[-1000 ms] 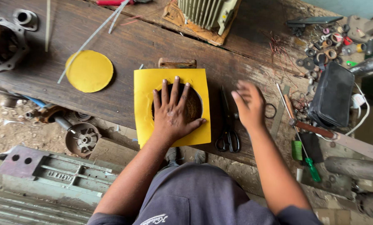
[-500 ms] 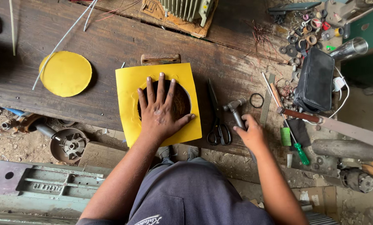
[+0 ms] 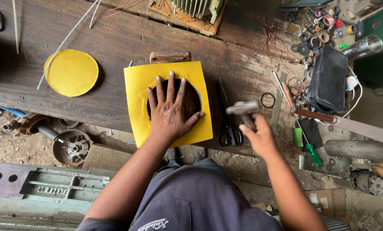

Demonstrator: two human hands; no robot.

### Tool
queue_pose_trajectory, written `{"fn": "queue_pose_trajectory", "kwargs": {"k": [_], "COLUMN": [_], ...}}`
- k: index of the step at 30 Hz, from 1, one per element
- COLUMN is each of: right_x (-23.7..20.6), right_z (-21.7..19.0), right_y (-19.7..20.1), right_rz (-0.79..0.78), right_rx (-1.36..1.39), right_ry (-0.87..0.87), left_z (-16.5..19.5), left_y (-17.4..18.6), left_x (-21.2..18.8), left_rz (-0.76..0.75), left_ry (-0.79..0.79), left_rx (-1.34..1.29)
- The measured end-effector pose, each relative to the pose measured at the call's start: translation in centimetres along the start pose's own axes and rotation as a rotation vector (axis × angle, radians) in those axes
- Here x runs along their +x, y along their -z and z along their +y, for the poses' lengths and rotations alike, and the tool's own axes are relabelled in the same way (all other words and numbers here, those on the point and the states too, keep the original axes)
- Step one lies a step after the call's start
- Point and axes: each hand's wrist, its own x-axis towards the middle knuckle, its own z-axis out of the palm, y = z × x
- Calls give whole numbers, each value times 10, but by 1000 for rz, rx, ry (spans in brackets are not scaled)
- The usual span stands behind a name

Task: The person hammers a yellow gasket material around the circular opening of a metal housing to shape it, then uses scissors to trim the excess material around the edge. The shaped gasket remains on the housing at the end.

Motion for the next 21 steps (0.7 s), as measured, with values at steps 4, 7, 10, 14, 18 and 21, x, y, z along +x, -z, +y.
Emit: {"fn": "queue_pose_trajectory", "kwargs": {"k": [4, 7, 10, 14, 18, 21], "right_x": [4, 13, 24, 28, 26, 27], "right_z": [-39, -65, -85, -99, -99, -93], "right_y": [-14, -20, -29, -40, -48, -50], "right_rz": [-69, -40, -52, -121, -88, -88], "right_rx": [213, 122, 23, -9, 80, 153], "right_ry": [-147, -129, -122, -106, -62, -111], "left_z": [1, 2, 4, 5, 5, 6], "left_y": [3, 5, 7, 8, 8, 8], "left_x": [-1, -2, -1, -1, -2, -2], "left_rz": [-6, -10, -17, -17, -5, -5], "left_ry": [0, -27, -34, -19, -29, -28], "left_rx": [-13, 4, 18, 5, 5, 5]}}
